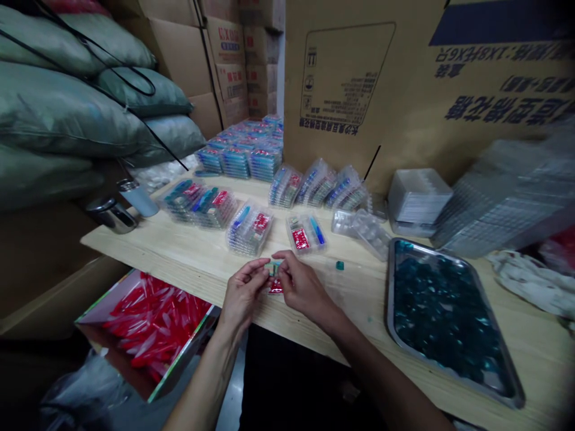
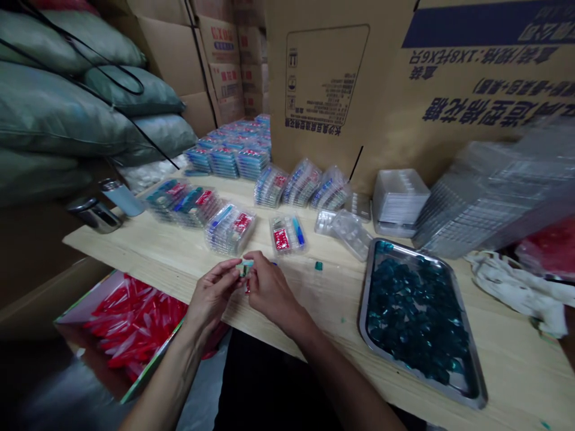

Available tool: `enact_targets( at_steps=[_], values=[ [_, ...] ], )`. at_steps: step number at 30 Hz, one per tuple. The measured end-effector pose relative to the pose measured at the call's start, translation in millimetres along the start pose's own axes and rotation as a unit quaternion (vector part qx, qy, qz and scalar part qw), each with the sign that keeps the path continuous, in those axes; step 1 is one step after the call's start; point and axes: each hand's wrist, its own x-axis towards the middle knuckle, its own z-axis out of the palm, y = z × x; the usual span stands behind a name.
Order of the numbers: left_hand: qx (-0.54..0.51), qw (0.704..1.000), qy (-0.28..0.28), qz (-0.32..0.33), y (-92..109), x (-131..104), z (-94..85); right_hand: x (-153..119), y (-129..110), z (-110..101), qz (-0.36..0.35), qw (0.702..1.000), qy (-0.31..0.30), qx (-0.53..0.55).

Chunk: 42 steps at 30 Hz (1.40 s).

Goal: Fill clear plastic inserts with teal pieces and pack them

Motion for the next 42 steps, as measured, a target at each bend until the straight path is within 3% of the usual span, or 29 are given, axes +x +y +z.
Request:
enact_targets(
  at_steps=[3, 6, 9, 11, 15, 17, 22, 26, 31, 35, 38, 42],
  values=[
    [-0.016, 0.998, -0.031, -0.044, 4, -1, -2.5, -1, -6, -11, -0.023, 0.998, -0.028, -0.049],
    [-0.025, 0.997, -0.038, -0.064, 7, -2, -0.2, 0, -4, -11, -0.001, 0.999, -0.023, -0.049],
    [-0.034, 0.996, -0.043, -0.069, 6, -4, 3.1, 1, 3, -7, 0.068, 0.998, -0.005, 0.013],
    [-0.033, 0.996, -0.052, -0.066, 4, -4, 3.1, 1, 6, -8, 0.102, 0.991, -0.026, 0.077],
    [-0.012, 0.996, -0.064, -0.057, -1, -3, -1.0, 0, 8, -12, 0.089, 0.986, -0.078, 0.115],
    [-0.011, 0.997, -0.058, -0.054, -2, -4, -1.9, 0, 9, -11, 0.088, 0.989, -0.063, 0.098],
    [-0.047, 0.997, -0.014, -0.061, -5, -7, 4.6, -1, 14, 5, 0.114, 0.992, 0.052, 0.024],
    [-0.044, 0.997, 0.007, -0.062, -7, -7, 9.8, -3, 15, 15, 0.077, 0.996, 0.05, 0.008],
    [0.022, 0.999, 0.01, -0.03, -1, -5, -1.1, -4, 15, 11, 0.057, 0.998, -0.007, 0.025],
    [0.141, 0.99, -0.005, -0.029, 17, 6, -26.9, -12, 16, 5, 0.043, 0.994, -0.004, -0.096],
    [0.246, 0.967, -0.05, -0.039, 27, 20, -43.2, -20, 20, 8, 0.027, 0.985, -0.029, -0.17],
    [0.392, 0.915, -0.096, -0.021, 24, 38, -47.6, -28, 26, 18, 0.026, 0.97, -0.08, -0.226]
  ],
)
